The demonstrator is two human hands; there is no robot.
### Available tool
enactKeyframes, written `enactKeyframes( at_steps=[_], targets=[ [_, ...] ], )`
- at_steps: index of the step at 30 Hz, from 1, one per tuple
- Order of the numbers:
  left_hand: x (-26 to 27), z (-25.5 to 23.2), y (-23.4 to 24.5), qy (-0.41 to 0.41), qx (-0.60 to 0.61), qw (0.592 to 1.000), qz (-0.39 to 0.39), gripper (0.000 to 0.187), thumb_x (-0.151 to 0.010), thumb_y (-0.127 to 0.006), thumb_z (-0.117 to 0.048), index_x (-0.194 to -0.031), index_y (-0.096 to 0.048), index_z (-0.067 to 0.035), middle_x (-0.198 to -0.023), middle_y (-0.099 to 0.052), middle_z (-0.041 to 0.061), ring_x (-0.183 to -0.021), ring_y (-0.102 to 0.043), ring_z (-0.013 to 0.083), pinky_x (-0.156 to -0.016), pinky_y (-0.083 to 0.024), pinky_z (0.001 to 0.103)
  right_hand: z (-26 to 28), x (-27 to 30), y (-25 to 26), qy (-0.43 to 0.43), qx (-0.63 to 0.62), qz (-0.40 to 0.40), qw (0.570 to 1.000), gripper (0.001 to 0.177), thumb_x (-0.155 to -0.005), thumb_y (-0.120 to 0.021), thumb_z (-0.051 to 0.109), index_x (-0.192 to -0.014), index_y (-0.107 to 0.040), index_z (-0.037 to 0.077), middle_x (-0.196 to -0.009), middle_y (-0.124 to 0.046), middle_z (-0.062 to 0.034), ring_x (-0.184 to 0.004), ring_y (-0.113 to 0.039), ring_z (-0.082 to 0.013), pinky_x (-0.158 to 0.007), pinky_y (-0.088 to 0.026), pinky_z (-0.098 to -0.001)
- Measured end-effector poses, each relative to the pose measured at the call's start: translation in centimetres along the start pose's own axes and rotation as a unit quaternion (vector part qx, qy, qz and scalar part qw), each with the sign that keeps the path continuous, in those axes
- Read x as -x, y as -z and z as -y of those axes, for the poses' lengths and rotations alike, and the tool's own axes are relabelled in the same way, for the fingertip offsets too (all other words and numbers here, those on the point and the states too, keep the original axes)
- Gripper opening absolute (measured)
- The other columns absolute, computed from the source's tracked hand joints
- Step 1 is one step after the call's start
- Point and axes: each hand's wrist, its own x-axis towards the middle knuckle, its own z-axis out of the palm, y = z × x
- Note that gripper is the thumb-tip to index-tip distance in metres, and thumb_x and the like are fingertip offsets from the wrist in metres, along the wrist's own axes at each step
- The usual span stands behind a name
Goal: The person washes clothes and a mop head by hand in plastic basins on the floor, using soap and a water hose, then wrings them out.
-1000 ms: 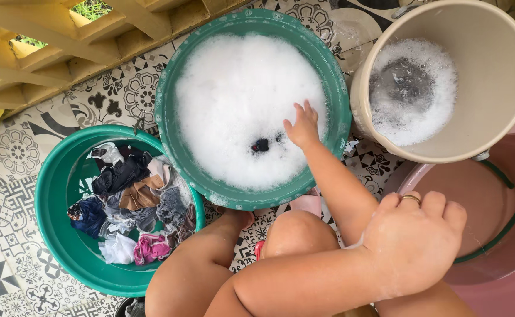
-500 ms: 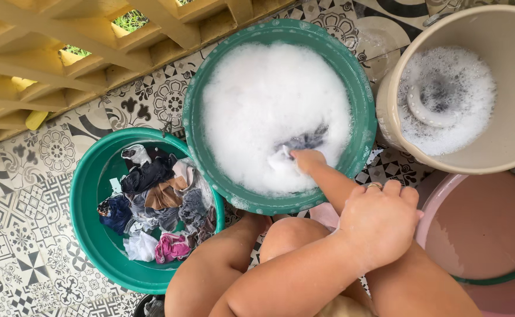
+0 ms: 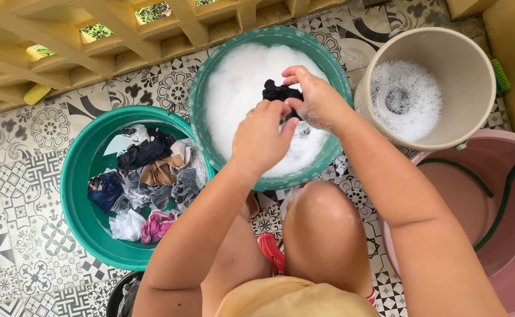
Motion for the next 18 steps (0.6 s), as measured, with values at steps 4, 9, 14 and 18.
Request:
enactKeyframes(
  at_steps=[4, 9, 14, 18],
  targets=[
    [-1.1, 4.8, -1.9, 0.113, 0.148, 0.982, -0.025, 0.053, -0.088, -0.076, -0.022, -0.133, -0.053, -0.005, -0.119, -0.062, 0.014, -0.102, -0.066, 0.0298, -0.086, -0.056, 0.040, 3.0, -1.0, -0.8, -0.176, 0.116, 0.057, 0.976, 0.027, -0.093, -0.078, 0.011, -0.116, -0.067, 0.005, -0.116, -0.075, -0.0134, -0.108, -0.069, -0.0245, -0.097, -0.055, -0.0360],
    [-3.3, 8.1, -3.9, 0.045, 0.203, 0.978, -0.002, 0.084, -0.079, -0.079, -0.014, -0.152, -0.038, -0.014, -0.133, -0.064, 0.016, -0.125, -0.062, 0.0329, -0.102, -0.050, 0.040, 4.8, -1.4, -0.6, 0.049, 0.169, 0.159, 0.972, 0.051, -0.073, -0.083, 0.002, -0.118, -0.059, 0.008, -0.126, -0.062, -0.0099, -0.119, -0.058, -0.0287, -0.099, -0.048, -0.0365],
    [-4.3, 9.1, -3.9, 0.034, 0.215, 0.971, 0.102, 0.092, -0.070, -0.089, -0.019, -0.148, -0.041, -0.023, -0.130, -0.057, 0.017, -0.127, -0.058, 0.0327, -0.101, -0.049, 0.039, 6.8, -0.9, 0.9, 0.022, 0.091, 0.138, 0.986, 0.055, -0.071, -0.077, -0.005, -0.121, -0.056, 0.006, -0.125, -0.057, -0.0105, -0.116, -0.058, -0.0276, -0.094, -0.050, -0.0340],
    [-4.8, 10.7, -4.1, -0.062, 0.053, 0.991, 0.108, 0.061, -0.063, -0.094, -0.028, -0.116, -0.069, -0.015, -0.124, -0.063, 0.014, -0.119, -0.053, 0.0446, -0.098, -0.048, 0.047, 8.1, 0.0, 2.9, 0.110, 0.079, 0.155, 0.979, 0.043, -0.073, -0.082, -0.002, -0.111, -0.061, 0.005, -0.117, -0.059, -0.0099, -0.114, -0.060, -0.0265, -0.099, -0.049, -0.0360]
  ],
)
